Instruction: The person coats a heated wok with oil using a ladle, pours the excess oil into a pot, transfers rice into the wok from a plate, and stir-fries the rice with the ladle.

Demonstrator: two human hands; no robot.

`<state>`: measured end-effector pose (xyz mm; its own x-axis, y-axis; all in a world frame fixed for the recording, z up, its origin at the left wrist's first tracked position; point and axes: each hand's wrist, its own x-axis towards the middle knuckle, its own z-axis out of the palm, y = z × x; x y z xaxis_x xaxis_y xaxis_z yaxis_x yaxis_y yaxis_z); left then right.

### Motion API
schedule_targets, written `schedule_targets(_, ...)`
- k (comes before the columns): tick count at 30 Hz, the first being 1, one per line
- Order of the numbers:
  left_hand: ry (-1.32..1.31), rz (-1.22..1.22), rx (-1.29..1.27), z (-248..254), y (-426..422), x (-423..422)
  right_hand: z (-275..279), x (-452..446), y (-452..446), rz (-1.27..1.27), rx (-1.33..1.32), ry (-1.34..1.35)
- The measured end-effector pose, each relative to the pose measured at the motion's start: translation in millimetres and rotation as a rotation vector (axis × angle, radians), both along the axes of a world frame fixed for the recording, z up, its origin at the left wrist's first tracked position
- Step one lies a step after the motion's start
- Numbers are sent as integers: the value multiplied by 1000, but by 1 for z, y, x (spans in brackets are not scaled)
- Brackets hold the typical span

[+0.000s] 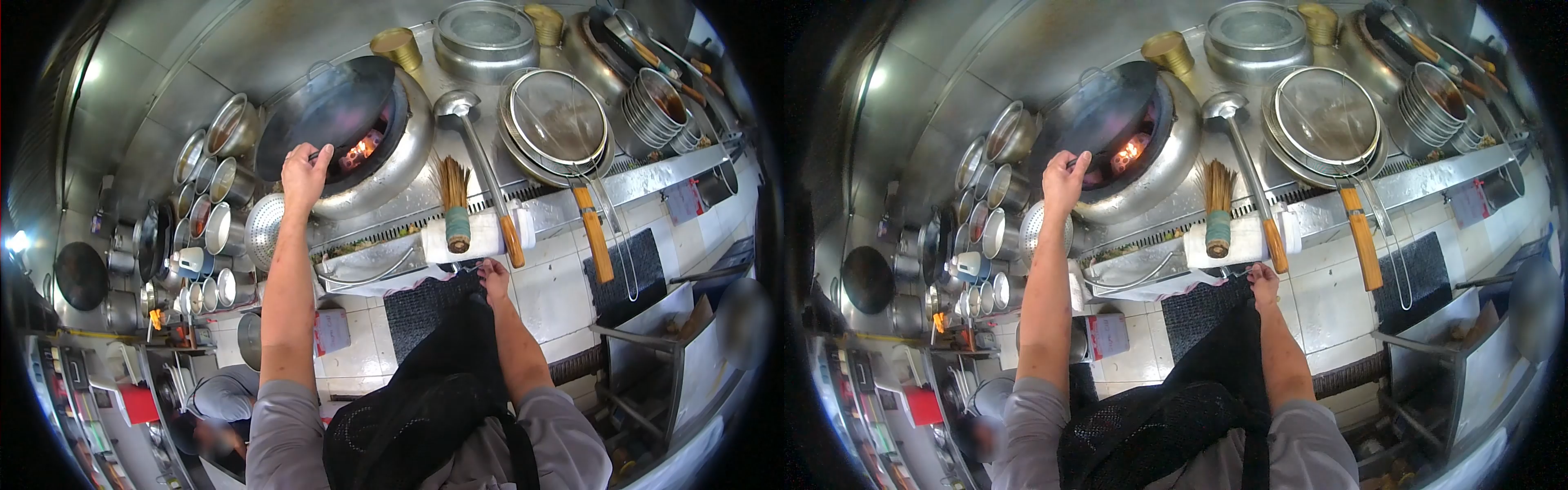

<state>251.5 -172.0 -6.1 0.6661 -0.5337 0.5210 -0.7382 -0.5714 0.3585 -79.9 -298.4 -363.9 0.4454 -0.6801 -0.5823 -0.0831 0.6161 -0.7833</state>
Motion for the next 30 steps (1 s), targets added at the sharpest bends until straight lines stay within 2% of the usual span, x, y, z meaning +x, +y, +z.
schedule_targets(8,3,-8,2,-9,2,-3,-1,-1,-1,19,-4,-12)
schedule_targets(15,-11,-24,13,-36,6,-13,2,-5,-4,45,39,22)
schedule_targets(19,26,-37,-7,-79,14,-23,-1,-31,-16,235,42,125)
schedule_targets(21,-2,-36,-53,-84,12,-22,0,-53,-24,653,-590,286)
schedule_targets(23,-2,-38,-65,-77,12,-24,41,-81,-28,856,-877,232)
schedule_targets(25,21,-67,-95,-82,16,-21,117,-86,-26,1178,-722,360)
schedule_targets(26,35,-58,-106,-72,19,-29,116,-94,-24,1253,-752,321)
schedule_targets(27,-75,-69,-134,-69,22,-34,141,-91,-22,1349,-633,341)
schedule_targets(28,15,-41,-211,-71,27,-42,164,-83,-19,1461,-613,362)
schedule_targets(29,57,-6,-236,-55,33,-59,151,-85,-19,1446,-504,219)
schedule_targets(30,78,-4,-207,-56,41,-71,175,-74,-15,1439,-380,188)
